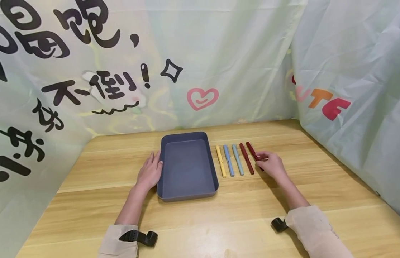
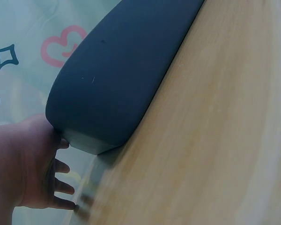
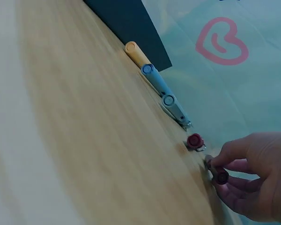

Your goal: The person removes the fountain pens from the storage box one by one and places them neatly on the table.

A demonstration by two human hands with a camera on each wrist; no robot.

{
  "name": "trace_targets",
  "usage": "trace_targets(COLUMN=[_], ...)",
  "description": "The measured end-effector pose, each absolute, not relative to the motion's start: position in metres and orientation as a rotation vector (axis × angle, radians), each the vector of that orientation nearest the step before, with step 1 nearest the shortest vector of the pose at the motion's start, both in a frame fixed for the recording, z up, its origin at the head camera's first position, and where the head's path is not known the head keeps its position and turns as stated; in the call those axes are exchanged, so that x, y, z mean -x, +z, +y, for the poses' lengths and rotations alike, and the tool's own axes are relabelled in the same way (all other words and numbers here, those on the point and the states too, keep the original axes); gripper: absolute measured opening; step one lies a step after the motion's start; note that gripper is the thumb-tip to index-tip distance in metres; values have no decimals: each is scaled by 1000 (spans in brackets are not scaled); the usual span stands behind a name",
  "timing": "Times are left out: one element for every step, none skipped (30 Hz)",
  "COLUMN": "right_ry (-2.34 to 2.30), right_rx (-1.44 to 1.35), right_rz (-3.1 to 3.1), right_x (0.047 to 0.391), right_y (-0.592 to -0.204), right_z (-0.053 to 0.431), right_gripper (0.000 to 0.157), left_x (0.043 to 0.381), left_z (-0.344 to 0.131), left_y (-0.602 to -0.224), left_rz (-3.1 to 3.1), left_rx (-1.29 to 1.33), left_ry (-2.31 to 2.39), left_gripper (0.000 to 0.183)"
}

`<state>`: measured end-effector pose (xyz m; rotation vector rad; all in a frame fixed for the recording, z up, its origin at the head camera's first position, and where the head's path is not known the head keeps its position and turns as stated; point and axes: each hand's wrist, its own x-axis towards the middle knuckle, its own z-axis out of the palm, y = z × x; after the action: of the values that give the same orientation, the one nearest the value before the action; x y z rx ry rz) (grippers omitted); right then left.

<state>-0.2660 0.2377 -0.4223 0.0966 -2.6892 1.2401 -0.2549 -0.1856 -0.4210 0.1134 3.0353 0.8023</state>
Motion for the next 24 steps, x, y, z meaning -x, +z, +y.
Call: trace_targets(right_ry=[1220,1204,1194,1186,1183,1178,1175,1175,1176,1172,1169,1167,1166,1165,1167,1165,1164,1161,1154,1149,1142,1133,1129,1126], right_rx=[-87,-74,-63,-44,-36,-27,-22,-16,-9,-3,0,4,3,2,1,-2,1,6,10,18,26,32,40,47], right_rz=[-2684,-2675,-2667,-2657,-2646,-2636,-2629,-2623,-2622,-2617,-2615,-2610,-2604,-2599,-2593,-2586,-2585,-2585,-2588,-2591,-2593,-2596,-2597,-2598], right_x=[265,264,264,263,263,263,263,263,262,262,262,261,261,260,259,259,258,258,257,257,256,256,256,256], right_y=[-424,-426,-427,-428,-429,-430,-432,-432,-433,-433,-434,-434,-434,-434,-434,-434,-434,-434,-434,-434,-434,-435,-435,-435], right_z=[238,237,237,236,235,235,234,234,233,232,232,231,230,229,228,227,227,226,226,225,225,225,225,225], right_gripper=[29,29,29,30,30,31,32,32,32,32,32,32,32,31,31,30,30,30,30,30,30,30,30,30], left_x=[255,255,255,255,255,256,256,257,257,257,257,258,257,257,257,257,257,257,256,256,256,256,255,255], left_z=[-185,-185,-184,-184,-184,-184,-184,-184,-184,-184,-184,-184,-185,-185,-185,-185,-186,-186,-186,-186,-186,-186,-186,-186], left_y=[-421,-422,-422,-422,-422,-421,-421,-420,-420,-419,-419,-419,-419,-419,-419,-419,-419,-419,-420,-420,-420,-420,-420,-420], left_rz=[3035,3036,3036,3035,3035,3034,3033,3031,3029,3028,3026,3023,3022,3022,3022,3023,3022,3022,3022,3022,3021,3021,3021,3021], left_rx=[-117,-120,-123,-122,-122,-120,-118,-117,-115,-112,-110,-110,-106,-104,-100,-98,-98,-99,-100,-101,-102,-104,-107,-104], left_ry=[803,801,799,799,802,802,802,800,798,797,796,795,795,796,799,797,797,797,798,798,800,803,807,813], left_gripper=[51,51,51,51,51,51,52,52,52,52,52,52,52,52,52,52,52,52,52,52,52,52,52,52])
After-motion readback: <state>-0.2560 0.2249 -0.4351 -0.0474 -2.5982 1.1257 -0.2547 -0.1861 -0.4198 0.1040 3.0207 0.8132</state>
